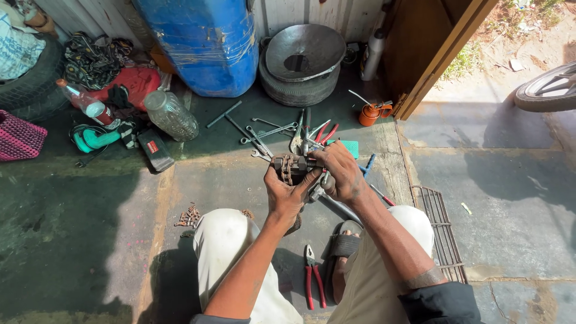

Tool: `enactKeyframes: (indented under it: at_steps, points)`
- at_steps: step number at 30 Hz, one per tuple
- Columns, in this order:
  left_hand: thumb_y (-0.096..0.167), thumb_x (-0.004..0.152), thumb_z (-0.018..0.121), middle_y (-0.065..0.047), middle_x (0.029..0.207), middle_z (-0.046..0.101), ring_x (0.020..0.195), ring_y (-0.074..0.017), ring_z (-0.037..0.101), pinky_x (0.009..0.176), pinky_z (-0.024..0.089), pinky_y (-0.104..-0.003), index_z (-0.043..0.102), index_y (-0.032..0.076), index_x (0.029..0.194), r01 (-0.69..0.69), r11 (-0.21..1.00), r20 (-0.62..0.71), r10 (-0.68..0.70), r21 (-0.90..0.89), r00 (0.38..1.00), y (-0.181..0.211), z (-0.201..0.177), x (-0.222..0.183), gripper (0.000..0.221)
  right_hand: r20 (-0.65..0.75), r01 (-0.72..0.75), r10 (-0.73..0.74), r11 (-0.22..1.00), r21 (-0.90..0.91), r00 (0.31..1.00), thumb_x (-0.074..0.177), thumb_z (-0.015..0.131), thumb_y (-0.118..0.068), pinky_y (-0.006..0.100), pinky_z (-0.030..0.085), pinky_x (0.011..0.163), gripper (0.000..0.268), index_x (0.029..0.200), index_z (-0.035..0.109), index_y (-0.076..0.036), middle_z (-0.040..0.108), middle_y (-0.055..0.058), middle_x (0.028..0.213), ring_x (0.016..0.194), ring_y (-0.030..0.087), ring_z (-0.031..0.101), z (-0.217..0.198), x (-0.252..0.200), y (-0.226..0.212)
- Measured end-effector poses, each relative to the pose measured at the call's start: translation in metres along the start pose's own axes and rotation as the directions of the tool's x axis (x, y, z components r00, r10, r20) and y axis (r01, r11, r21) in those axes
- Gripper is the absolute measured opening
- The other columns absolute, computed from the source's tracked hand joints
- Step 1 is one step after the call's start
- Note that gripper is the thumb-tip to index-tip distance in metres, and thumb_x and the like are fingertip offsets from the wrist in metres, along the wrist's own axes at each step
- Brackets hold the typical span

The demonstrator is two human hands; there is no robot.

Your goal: The person sits on the floor of a motorcycle repair shop and uses a chain breaker tool to press the pin on a motorcycle chain, holding the chain in the tool and turning the tool's handle by hand while working on the chain links.

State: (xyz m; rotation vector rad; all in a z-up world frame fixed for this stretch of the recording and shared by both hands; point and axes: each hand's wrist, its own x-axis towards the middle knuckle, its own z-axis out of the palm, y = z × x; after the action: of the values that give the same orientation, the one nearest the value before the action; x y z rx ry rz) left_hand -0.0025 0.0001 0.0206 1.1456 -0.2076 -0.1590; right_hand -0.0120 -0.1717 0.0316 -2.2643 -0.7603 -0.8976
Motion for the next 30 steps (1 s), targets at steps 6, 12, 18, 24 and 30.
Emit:
enactKeyframes:
  at_steps: [6, 12, 18, 24, 30]
  points:
    - [0.031, 0.076, 0.092, -0.005, 0.095, 0.071, 0.082, -0.0113, 0.072, 0.069, 0.062, -0.023, 0.055, 0.002, 0.108, -0.273, 0.943, -0.028, 0.283, 0.192, 0.959, -0.013, 0.003, 0.002, 0.057, 0.012, -0.012, 0.012, 1.0, -0.007, 1.0, 0.11, 0.04, -0.046, 0.041, 0.036, 0.071, 0.053, 0.117, 0.064, 0.0, 0.048, 0.006, 0.078, 0.072, 0.022, 0.044, 0.002, 0.006, -0.004]
    - [0.036, 0.071, 0.092, -0.006, 0.093, 0.069, 0.08, -0.0114, 0.072, 0.068, 0.063, -0.025, 0.053, 0.001, 0.107, -0.329, 0.894, -0.059, 0.362, 0.305, 0.93, -0.016, 0.005, 0.005, 0.064, -0.043, -0.079, 0.078, 0.997, -0.015, 0.996, 0.11, 0.042, -0.044, 0.04, 0.035, 0.074, 0.049, 0.116, 0.066, -0.002, 0.043, 0.006, 0.076, 0.074, 0.024, 0.041, 0.007, 0.002, -0.005]
    - [0.033, 0.078, 0.091, -0.004, 0.089, 0.068, 0.078, -0.0095, 0.067, 0.071, 0.058, -0.024, 0.056, 0.001, 0.105, -0.217, 0.964, 0.003, 0.22, 0.154, 0.976, -0.007, -0.004, 0.01, 0.055, -0.01, -0.043, 0.043, 0.999, 0.008, 0.999, 0.11, 0.042, -0.049, 0.039, 0.036, 0.074, 0.057, 0.13, 0.062, 0.0, 0.049, 0.006, 0.079, 0.072, 0.022, 0.043, -0.008, 0.008, -0.012]
    - [0.023, 0.084, 0.091, -0.007, 0.097, 0.069, 0.085, -0.0105, 0.066, 0.076, 0.056, -0.025, 0.059, -0.003, 0.111, -0.202, 0.977, 0.063, 0.198, 0.069, 0.978, -0.001, -0.003, 0.005, 0.049, -0.027, 0.005, -0.004, 0.999, 0.047, 1.0, 0.114, 0.04, -0.05, 0.043, 0.043, 0.078, 0.06, 0.137, 0.055, 0.003, 0.057, 0.014, 0.091, 0.081, 0.026, 0.051, -0.014, 0.007, -0.012]
    - [0.031, 0.075, 0.089, -0.007, 0.103, 0.071, 0.092, -0.0119, 0.073, 0.082, 0.061, -0.025, 0.038, 0.004, 0.14, -0.262, 0.959, 0.028, 0.261, 0.103, 0.965, 0.027, 0.012, 0.003, 0.086, -0.044, -0.03, 0.032, 0.998, 0.051, 0.999, 0.111, 0.039, -0.053, 0.041, 0.046, 0.076, 0.064, 0.13, 0.058, 0.005, 0.056, 0.013, 0.089, 0.079, 0.025, 0.055, -0.003, 0.008, -0.004]
